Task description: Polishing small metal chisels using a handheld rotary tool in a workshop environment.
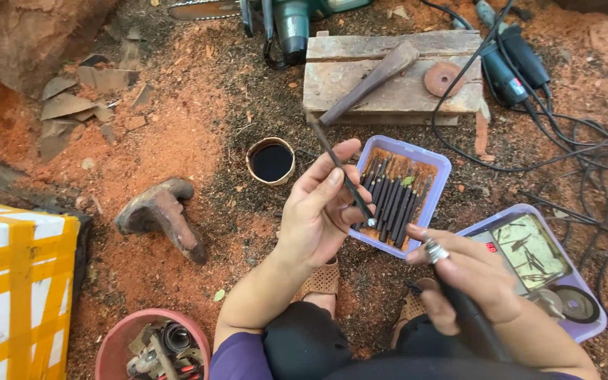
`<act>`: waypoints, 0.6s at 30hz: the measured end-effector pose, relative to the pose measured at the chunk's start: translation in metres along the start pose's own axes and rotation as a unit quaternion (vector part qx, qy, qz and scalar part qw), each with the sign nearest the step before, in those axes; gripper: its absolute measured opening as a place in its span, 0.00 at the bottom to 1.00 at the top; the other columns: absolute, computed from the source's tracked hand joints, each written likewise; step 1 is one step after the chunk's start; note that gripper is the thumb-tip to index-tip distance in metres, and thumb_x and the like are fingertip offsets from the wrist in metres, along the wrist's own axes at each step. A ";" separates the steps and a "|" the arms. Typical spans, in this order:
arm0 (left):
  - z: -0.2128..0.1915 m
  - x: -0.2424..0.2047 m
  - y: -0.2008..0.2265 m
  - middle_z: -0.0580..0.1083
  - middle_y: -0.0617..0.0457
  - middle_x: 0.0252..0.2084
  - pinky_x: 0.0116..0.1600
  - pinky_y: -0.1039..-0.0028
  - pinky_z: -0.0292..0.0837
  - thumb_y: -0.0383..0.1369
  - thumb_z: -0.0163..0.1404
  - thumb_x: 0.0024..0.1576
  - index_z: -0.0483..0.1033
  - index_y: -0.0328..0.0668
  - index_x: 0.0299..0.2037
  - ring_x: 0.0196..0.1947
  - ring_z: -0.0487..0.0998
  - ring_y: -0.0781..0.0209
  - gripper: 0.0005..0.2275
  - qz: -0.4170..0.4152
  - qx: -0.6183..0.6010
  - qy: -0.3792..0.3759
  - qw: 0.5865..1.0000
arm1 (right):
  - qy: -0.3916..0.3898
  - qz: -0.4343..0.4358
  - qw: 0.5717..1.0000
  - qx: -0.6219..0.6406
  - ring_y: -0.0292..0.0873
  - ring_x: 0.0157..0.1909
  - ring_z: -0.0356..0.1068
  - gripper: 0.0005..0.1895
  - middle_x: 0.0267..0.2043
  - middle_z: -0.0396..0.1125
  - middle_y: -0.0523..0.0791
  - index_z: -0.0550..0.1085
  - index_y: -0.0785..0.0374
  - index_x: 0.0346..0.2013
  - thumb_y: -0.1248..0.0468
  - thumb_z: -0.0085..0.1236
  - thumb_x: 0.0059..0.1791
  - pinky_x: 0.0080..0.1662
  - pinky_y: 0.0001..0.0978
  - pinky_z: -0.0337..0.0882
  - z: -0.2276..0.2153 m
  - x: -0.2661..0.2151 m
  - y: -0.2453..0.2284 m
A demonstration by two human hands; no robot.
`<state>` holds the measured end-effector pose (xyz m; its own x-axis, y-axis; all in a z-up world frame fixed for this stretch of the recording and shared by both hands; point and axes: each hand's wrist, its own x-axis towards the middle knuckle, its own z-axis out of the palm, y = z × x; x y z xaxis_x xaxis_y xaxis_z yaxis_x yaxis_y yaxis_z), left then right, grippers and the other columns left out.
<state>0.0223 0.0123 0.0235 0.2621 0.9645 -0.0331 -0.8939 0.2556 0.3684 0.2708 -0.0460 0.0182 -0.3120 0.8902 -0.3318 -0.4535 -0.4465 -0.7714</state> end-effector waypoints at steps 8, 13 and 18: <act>0.008 -0.007 -0.007 0.73 0.45 0.45 0.43 0.73 0.87 0.24 0.47 0.67 0.61 0.32 0.70 0.43 0.82 0.53 0.21 0.027 0.087 -0.016 0.996 | -0.207 -0.585 0.643 -0.449 0.48 0.50 0.80 0.24 0.51 0.72 0.51 0.63 0.60 0.60 0.62 0.55 0.51 0.64 0.68 0.79 0.006 0.023 0.006; 0.010 -0.010 -0.009 0.72 0.45 0.45 0.45 0.71 0.87 0.25 0.46 0.67 0.60 0.30 0.70 0.40 0.82 0.55 0.21 0.004 0.076 -0.024 0.997 | -0.217 -0.593 0.634 -0.447 0.46 0.48 0.80 0.25 0.50 0.72 0.51 0.62 0.59 0.61 0.63 0.55 0.51 0.63 0.68 0.78 0.001 0.021 0.004; 0.009 -0.009 -0.011 0.71 0.47 0.44 0.52 0.57 0.85 0.26 0.44 0.68 0.62 0.33 0.69 0.40 0.82 0.56 0.18 -0.012 0.064 -0.028 0.998 | -0.197 -0.594 0.630 -0.460 0.45 0.49 0.80 0.23 0.50 0.72 0.49 0.61 0.58 0.62 0.61 0.53 0.52 0.64 0.66 0.79 0.002 0.019 0.001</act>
<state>0.0326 0.0000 0.0283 0.3059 0.9520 0.0071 -0.8346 0.2645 0.4831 0.2629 -0.0296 0.0126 -0.4731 0.3739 0.7977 0.0564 0.9165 -0.3961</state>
